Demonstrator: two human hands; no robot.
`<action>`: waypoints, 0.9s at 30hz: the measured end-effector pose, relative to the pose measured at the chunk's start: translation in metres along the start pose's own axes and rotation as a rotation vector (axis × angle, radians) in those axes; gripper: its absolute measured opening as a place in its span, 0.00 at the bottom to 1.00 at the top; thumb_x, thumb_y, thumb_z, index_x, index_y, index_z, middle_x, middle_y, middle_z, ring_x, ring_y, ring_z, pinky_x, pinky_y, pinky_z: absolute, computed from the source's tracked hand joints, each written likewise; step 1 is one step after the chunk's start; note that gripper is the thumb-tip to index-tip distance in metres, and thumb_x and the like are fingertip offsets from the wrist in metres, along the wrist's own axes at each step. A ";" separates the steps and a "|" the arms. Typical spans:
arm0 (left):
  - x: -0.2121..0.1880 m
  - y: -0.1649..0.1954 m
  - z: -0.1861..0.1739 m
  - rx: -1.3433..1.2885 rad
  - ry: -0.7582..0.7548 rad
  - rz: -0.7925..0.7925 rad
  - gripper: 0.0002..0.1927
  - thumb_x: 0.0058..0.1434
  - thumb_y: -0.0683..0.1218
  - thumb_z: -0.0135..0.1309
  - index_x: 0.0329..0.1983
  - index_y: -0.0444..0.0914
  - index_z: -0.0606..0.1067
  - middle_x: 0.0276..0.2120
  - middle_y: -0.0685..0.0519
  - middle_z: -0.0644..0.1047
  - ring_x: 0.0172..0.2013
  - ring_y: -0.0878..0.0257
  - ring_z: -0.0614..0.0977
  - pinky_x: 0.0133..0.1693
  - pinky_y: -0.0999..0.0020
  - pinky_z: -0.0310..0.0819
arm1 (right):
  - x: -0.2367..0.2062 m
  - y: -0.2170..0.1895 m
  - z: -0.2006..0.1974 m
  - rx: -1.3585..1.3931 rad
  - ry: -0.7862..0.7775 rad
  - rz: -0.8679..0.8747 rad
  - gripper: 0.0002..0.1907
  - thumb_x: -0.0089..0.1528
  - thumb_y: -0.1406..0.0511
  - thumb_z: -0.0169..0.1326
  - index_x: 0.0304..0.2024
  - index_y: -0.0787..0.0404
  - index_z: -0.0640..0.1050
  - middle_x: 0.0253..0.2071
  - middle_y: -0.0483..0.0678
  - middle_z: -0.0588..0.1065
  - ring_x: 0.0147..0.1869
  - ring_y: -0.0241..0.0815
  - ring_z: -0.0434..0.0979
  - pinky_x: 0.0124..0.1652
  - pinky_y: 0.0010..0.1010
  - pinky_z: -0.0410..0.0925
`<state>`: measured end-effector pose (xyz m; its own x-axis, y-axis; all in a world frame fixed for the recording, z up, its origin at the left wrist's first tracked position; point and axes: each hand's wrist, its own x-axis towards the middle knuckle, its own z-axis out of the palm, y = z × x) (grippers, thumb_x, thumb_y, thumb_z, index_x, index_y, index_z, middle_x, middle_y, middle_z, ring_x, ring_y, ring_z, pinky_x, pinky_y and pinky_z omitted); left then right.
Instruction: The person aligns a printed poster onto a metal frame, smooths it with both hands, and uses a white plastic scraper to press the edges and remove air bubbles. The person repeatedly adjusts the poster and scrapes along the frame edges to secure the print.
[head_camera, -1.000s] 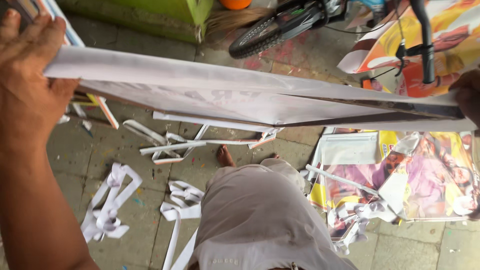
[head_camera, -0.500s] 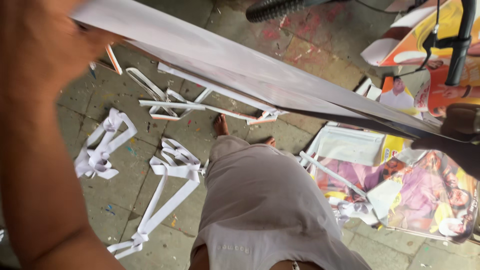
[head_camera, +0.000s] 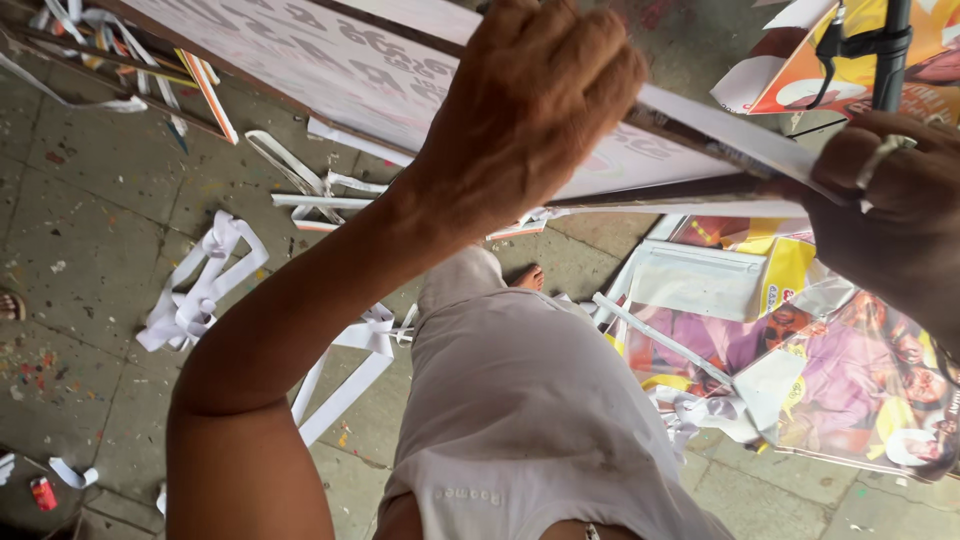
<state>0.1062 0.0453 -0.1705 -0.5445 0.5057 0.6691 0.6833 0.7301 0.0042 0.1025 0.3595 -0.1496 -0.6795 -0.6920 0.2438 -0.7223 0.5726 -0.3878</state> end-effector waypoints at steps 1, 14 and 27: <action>-0.002 0.002 0.009 0.026 -0.017 -0.009 0.04 0.71 0.40 0.54 0.47 0.35 0.75 0.43 0.50 0.72 0.48 0.58 0.73 0.53 0.57 0.66 | 0.003 -0.006 -0.005 -0.002 0.021 -0.019 0.16 0.64 0.75 0.67 0.29 0.66 0.71 0.26 0.52 0.70 0.29 0.46 0.74 0.28 0.33 0.64; 0.051 0.041 0.034 0.143 -0.017 0.119 0.09 0.72 0.46 0.51 0.48 0.39 0.65 0.36 0.52 0.65 0.37 0.57 0.68 0.45 0.57 0.60 | 0.007 -0.002 -0.057 -0.079 -0.140 -0.166 0.19 0.54 0.69 0.63 0.46 0.64 0.72 0.36 0.52 0.76 0.29 0.49 0.78 0.26 0.36 0.70; 0.063 0.031 0.036 -0.186 -0.305 0.002 0.12 0.49 0.47 0.64 0.31 0.39 0.74 0.24 0.52 0.73 0.24 0.60 0.76 0.23 0.59 0.69 | -0.015 0.020 -0.031 -0.372 -0.069 -0.252 0.21 0.60 0.62 0.65 0.42 0.58 0.65 0.27 0.49 0.68 0.30 0.53 0.75 0.27 0.43 0.67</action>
<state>0.0755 0.1164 -0.1548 -0.6442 0.6412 0.4170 0.7460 0.6471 0.1575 0.0940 0.3947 -0.1339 -0.4754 -0.8504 0.2253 -0.8697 0.4929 0.0250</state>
